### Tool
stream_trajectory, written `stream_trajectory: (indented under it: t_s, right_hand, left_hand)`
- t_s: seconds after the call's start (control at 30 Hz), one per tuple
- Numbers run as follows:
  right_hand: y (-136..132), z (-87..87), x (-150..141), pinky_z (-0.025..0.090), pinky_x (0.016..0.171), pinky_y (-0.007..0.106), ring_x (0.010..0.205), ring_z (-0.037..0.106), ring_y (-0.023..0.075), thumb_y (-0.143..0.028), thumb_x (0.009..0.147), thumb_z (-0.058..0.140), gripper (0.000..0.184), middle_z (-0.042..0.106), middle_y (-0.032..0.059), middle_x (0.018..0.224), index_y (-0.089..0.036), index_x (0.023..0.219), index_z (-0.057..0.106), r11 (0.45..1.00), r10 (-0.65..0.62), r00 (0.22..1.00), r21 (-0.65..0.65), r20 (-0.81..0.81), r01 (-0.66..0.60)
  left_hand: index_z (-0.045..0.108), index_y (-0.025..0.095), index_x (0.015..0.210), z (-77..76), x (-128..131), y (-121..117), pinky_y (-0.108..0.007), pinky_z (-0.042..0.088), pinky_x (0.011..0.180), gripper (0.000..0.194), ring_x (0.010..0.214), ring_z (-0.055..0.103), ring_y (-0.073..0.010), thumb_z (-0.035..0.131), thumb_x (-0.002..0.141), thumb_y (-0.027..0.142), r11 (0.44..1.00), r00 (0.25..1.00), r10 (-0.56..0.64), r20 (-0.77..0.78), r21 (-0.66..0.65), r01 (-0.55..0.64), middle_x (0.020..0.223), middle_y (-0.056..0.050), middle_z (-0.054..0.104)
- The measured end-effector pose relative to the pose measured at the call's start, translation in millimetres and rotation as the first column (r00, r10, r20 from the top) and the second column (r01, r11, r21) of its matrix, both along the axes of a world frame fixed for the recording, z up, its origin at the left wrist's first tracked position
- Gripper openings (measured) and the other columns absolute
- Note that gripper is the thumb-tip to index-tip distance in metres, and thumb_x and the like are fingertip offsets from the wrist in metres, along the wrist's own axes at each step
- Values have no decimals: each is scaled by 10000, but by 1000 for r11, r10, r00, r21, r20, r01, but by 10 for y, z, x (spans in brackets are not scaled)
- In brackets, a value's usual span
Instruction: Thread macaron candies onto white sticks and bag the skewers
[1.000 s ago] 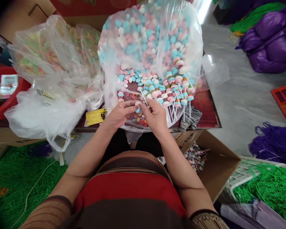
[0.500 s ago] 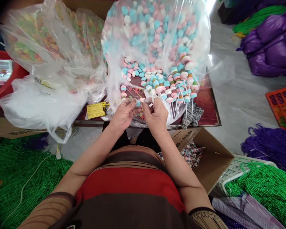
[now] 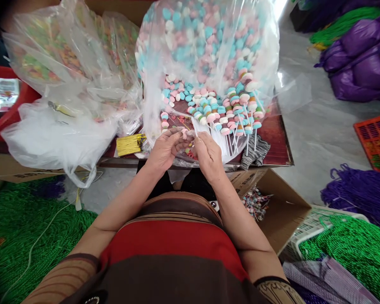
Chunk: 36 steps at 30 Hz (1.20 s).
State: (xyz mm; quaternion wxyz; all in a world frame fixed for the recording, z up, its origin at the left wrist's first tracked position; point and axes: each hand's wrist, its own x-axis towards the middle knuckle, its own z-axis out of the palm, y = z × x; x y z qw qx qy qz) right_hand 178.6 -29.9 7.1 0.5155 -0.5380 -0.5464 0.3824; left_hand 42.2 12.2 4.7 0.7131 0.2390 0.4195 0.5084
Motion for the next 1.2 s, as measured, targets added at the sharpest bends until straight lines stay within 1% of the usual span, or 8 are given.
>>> stream_trajectory:
  t_s: [0.17,0.33,0.47,0.57,0.73,0.9,1.03,1.2]
  right_hand:
    - [50,-5,-49,499,740,313,790,623,179,-397,933,628,185,696,12,831,-243,918,730,983,-158,980,110,118,145]
    - [140,-75,-87,471,677,288,660,544,136,-338,875,671,112,655,-25,750,-229,858,688,986,-169,980,22,101,167]
    - [111,-53,-92,464,660,280,677,552,136,-389,889,678,163,662,-14,769,-228,872,699,994,-110,991,2,72,110]
    - [39,-33,-81,413,553,255,601,498,121,-462,959,596,279,634,-7,725,-224,917,735,998,-37,999,-55,-39,34]
    - [-91,-28,-49,331,439,229,456,385,72,-469,966,616,313,651,-34,713,-262,1159,750,989,44,981,-133,-191,-70]
    - [-185,-19,-43,414,459,240,452,499,84,-540,941,652,482,708,-21,722,-257,1328,697,974,103,976,-182,-193,-139]
    - [-209,-69,-38,355,421,224,412,429,82,-553,962,614,465,631,-49,575,-241,1286,730,969,89,980,-211,-179,-126]
    - [-210,-82,-51,354,452,222,425,437,92,-494,964,605,406,532,-73,482,-220,1212,773,977,109,993,-179,-39,-115]
  left_hand:
    - [699,193,856,-38,15,-37,-249,564,754,184,687,671,-85,839,745,241,995,996,-2,-86,99,11,767,43,711]
    - [720,192,848,-6,10,-84,-231,559,767,224,736,670,-83,875,692,236,992,999,-35,-40,117,39,802,41,717]
    - [701,179,810,1,-18,-57,-203,529,675,216,667,639,-67,871,678,191,996,999,-35,-15,82,36,740,51,697]
    - [686,179,821,-16,-49,-3,-193,483,585,172,589,608,-57,817,713,156,1000,998,-7,-60,20,8,705,61,682]
    - [692,188,907,-53,-113,66,-186,496,586,202,582,629,-48,782,743,113,998,997,64,-34,1,-64,740,73,695]
    - [731,172,886,-60,-158,83,-180,551,696,203,682,683,-53,846,728,116,998,992,52,113,29,-55,763,52,730]
    - [747,163,847,-61,-166,80,-185,563,696,166,662,687,-54,856,732,113,999,987,50,153,11,-53,778,39,751]
    - [754,182,861,-66,-150,55,-186,565,703,172,669,685,-52,875,743,151,996,988,74,133,45,-80,791,45,749]
